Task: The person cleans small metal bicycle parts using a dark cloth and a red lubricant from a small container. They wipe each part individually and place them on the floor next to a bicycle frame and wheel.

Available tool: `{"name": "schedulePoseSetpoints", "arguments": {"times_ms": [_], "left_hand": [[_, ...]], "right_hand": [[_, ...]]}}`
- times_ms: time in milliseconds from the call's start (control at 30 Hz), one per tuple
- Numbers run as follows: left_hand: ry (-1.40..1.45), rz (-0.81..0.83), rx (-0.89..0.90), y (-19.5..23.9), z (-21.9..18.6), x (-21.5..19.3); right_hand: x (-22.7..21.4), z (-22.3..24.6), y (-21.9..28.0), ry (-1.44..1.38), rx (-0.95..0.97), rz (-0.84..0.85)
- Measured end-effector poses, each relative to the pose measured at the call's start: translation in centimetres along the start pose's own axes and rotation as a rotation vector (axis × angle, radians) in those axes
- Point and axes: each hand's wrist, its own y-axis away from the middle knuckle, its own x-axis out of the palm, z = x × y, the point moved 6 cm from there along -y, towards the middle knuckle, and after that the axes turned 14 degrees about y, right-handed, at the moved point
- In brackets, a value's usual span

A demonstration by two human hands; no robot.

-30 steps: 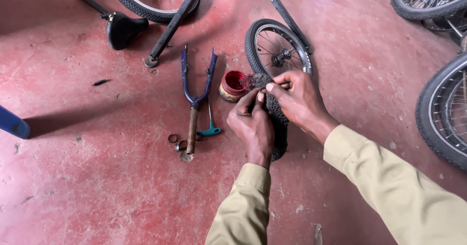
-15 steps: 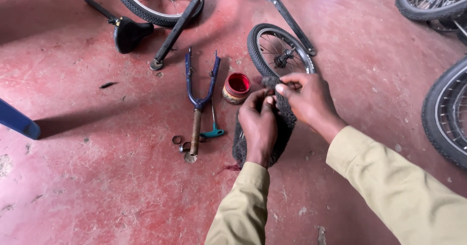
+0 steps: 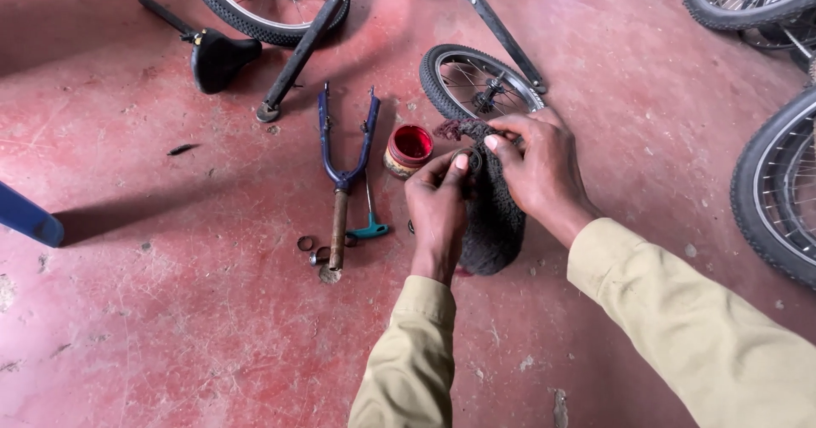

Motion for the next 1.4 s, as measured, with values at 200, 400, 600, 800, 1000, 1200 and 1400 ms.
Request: {"name": "schedulePoseSetpoints", "arguments": {"times_ms": [200,400,600,800,1000,1200,1400], "left_hand": [[0.015,0.014,0.032,1.8,-3.5,1.3],[-0.101,-0.001,0.064,3.0,-7.2,2.0],[-0.362,-0.113,0.001,7.7,-15.0,5.7],[-0.351,-0.206,-0.172,11.3,-18.9,9.3],[-0.546,-0.114,-0.167,14.8,-21.8,10.0],[-0.484,-0.362,-0.199,17.1,-21.8,5.5],[-0.079,-0.559,-0.411,15.0,-17.3,-1.0]], "right_hand": [[1.1,0.7,0.0,-0.134,0.018,0.045],[-0.7,4.2,-0.9,-0.192,0.081,0.211],[-8.0,7.9,-0.3,-0.398,0.253,0.266],[-14.7,9.3,1.8,-0.623,0.453,0.311],[-19.1,10.4,2.1,-0.652,0.563,0.372],[-16.2,8.6,4.0,-0.618,0.784,0.41],[-14.5,8.0,5.9,-0.576,1.123,0.458]]}}
